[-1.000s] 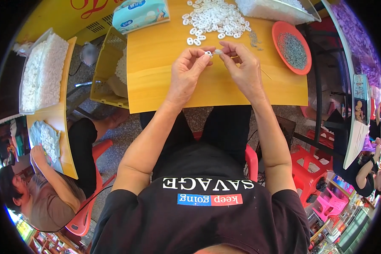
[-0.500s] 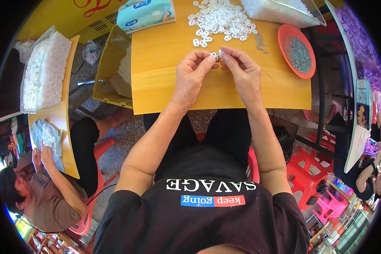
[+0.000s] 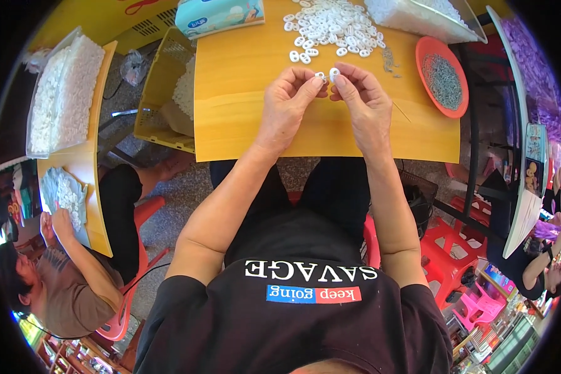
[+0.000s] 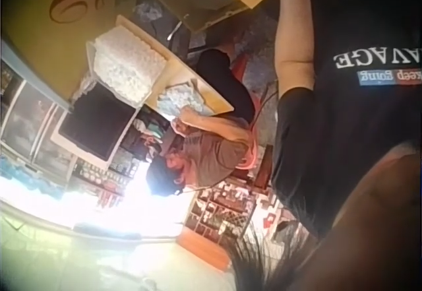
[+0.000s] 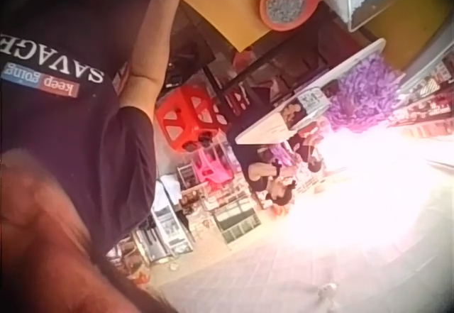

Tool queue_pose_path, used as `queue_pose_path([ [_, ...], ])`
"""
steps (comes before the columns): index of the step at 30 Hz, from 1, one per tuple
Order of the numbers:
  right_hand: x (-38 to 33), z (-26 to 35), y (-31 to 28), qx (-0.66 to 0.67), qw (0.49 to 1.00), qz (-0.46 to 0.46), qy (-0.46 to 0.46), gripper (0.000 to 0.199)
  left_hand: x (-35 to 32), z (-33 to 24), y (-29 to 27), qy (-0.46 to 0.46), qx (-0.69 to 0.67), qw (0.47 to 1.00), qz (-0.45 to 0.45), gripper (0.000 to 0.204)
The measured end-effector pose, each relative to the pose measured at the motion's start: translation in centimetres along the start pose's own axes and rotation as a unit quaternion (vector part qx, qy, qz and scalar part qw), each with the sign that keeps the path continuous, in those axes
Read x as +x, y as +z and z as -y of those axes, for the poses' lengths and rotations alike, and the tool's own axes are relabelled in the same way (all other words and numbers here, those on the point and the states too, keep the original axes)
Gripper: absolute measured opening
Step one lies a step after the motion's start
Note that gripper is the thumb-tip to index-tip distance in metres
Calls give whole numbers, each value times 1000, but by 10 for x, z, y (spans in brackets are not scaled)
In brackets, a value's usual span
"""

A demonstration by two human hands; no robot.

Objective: Assembling small plastic components by inserting metal pins into them.

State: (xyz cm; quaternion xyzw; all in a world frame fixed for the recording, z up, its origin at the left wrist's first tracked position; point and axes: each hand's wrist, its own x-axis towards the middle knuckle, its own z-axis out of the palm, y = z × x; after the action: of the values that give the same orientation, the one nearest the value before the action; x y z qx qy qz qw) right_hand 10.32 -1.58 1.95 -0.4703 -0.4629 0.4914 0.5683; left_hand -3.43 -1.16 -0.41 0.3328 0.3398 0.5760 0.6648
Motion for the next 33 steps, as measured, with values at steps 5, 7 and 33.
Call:
queue_pose_path([
  [5, -1, -1, 2, -87, 995, -8, -56, 21, -1, 0, -1, 6, 14, 1000, 8, 13],
  [7, 0, 0, 1, -145, 985, 7, -97, 19, -2, -1, 0, 4, 30, 1000, 5, 13],
  [33, -8, 10, -5, 138, 986, 31, 92, 22, -17, -11, 16, 70, 119, 990, 40, 16],
])
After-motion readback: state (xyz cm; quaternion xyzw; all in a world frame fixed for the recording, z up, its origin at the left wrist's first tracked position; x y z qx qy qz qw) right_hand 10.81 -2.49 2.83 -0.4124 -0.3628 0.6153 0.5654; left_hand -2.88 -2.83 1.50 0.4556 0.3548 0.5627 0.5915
